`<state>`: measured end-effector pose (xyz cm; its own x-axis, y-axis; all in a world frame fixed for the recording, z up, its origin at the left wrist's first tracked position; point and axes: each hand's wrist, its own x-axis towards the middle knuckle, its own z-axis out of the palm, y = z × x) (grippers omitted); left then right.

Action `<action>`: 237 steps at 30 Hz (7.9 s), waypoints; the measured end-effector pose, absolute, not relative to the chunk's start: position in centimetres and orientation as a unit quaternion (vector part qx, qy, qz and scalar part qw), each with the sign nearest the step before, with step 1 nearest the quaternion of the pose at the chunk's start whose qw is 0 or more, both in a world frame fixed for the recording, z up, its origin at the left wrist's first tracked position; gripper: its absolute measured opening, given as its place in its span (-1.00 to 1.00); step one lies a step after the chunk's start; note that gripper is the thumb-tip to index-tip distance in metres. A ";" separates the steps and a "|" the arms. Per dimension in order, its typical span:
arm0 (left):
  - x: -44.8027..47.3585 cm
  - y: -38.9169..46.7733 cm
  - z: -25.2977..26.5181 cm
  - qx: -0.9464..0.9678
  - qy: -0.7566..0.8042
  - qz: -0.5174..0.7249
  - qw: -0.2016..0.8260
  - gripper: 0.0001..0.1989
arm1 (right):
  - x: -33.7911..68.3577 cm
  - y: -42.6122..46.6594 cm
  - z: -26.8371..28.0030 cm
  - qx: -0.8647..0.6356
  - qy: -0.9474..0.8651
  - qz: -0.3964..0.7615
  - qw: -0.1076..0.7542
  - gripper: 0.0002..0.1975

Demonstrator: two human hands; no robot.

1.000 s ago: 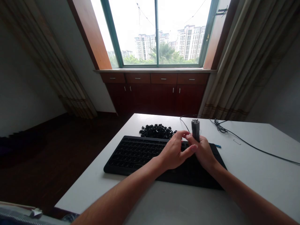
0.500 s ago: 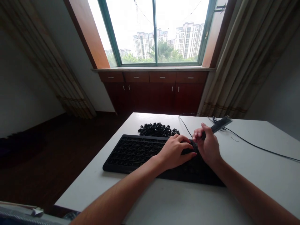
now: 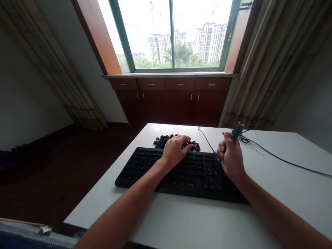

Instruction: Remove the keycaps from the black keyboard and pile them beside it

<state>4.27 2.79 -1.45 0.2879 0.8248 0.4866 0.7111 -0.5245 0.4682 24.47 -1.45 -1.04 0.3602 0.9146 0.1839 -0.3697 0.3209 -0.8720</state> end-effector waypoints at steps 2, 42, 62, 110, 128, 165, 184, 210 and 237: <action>4.3 2.9 -1.6 0.801 0.483 0.346 0.073 -0.80 | 24.5 -1.6 -1.0 -0.392 -0.375 0.422 0.726 -0.69; 8.0 -1.4 -1.2 0.943 0.155 0.265 0.129 -0.67 | 24.6 -4.4 -1.2 -0.397 -0.412 0.510 0.642 -0.67; 7.7 -1.5 -1.0 0.887 0.212 0.347 0.220 -0.68 | 24.3 -4.3 -0.2 -0.324 -0.381 0.618 0.606 -0.72; 9.4 -3.1 -1.5 0.797 0.155 0.477 0.336 -0.88 | 25.4 -5.5 -1.7 -0.321 -0.814 0.291 0.388 -0.64; 9.2 -3.0 -1.5 0.822 0.105 0.475 0.297 -0.94 | 26.0 -5.5 -2.1 -0.288 -0.849 0.233 0.377 -0.55; 9.2 -3.0 -1.2 0.833 0.102 0.463 0.286 -0.95 | 24.4 -4.6 -1.9 -0.302 -0.762 0.338 0.462 -0.74; 9.2 -2.8 -0.9 0.809 0.206 0.450 0.317 -0.79 | 24.8 -4.8 -1.8 -0.366 -0.694 0.411 0.465 -0.84; 8.3 -2.2 -1.0 0.925 0.154 0.348 0.013 -0.86 | 25.3 -4.1 -0.3 -0.265 -0.239 0.690 0.629 -0.61; 3.5 2.9 -1.2 0.826 0.479 0.295 -0.024 -0.88 | 26.3 -3.9 -1.6 -0.446 -0.470 0.405 0.645 -0.67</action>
